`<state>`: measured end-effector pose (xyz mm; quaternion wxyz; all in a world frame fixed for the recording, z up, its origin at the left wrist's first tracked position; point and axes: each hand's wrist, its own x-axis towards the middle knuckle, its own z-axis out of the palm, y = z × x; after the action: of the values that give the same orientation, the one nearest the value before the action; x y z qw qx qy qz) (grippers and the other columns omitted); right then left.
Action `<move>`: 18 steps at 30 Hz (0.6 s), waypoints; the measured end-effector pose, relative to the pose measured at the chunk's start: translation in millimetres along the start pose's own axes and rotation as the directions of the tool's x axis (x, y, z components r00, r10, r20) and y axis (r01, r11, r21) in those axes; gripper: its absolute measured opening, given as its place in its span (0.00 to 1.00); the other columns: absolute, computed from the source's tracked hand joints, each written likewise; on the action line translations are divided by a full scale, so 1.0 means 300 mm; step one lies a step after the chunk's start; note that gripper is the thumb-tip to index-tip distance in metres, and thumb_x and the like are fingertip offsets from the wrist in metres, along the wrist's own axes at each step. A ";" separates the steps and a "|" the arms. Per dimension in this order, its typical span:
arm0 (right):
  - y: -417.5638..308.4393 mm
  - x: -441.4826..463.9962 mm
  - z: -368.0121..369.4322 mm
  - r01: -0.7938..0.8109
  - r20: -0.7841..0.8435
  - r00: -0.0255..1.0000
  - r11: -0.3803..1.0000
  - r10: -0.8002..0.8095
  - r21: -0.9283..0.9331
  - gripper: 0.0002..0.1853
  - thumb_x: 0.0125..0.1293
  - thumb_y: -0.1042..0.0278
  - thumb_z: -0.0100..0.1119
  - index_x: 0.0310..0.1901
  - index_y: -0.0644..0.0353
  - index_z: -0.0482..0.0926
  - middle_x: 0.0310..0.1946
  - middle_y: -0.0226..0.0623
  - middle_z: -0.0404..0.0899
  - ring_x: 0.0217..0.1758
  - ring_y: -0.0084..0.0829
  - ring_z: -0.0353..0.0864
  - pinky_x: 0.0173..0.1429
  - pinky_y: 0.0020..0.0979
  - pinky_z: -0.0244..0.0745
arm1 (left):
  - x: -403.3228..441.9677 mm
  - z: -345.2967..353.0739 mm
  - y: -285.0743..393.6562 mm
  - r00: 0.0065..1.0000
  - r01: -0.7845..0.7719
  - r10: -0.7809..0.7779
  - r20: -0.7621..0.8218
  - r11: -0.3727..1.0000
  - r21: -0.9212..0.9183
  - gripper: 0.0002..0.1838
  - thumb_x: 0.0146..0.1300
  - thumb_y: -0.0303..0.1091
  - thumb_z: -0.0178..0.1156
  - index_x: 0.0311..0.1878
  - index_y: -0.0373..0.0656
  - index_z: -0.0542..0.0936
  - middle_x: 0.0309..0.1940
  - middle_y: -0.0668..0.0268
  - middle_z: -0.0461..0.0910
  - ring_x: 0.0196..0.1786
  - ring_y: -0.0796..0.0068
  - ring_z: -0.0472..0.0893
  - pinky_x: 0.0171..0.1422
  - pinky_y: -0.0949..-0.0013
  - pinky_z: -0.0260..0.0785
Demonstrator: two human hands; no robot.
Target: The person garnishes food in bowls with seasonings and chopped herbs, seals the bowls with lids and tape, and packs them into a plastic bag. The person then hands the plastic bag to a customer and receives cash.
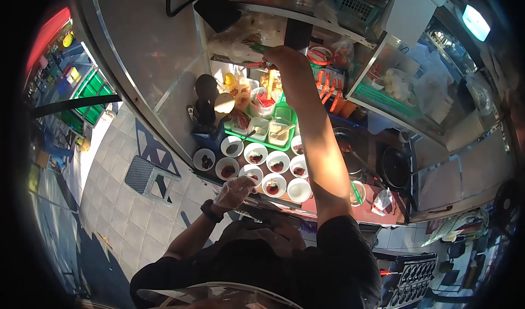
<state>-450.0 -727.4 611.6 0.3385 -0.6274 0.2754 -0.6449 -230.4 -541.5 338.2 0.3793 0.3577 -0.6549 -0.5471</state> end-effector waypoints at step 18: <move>-0.314 -0.804 -0.986 -0.690 0.644 0.417 0.685 0.641 -0.235 0.10 0.75 0.67 0.67 0.50 0.64 0.85 0.42 0.33 0.90 0.49 0.24 0.85 0.56 0.27 0.78 | 0.240 0.707 0.335 0.968 0.229 -0.228 0.105 0.633 -0.740 0.06 0.72 0.26 0.67 0.50 0.39 0.84 0.44 0.65 0.85 0.43 0.73 0.85 0.53 0.67 0.80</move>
<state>-757.1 -500.9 516.8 0.6617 -0.6447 0.3341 -0.1869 -457.0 -496.2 421.1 0.4194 0.2504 -0.3228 -0.8107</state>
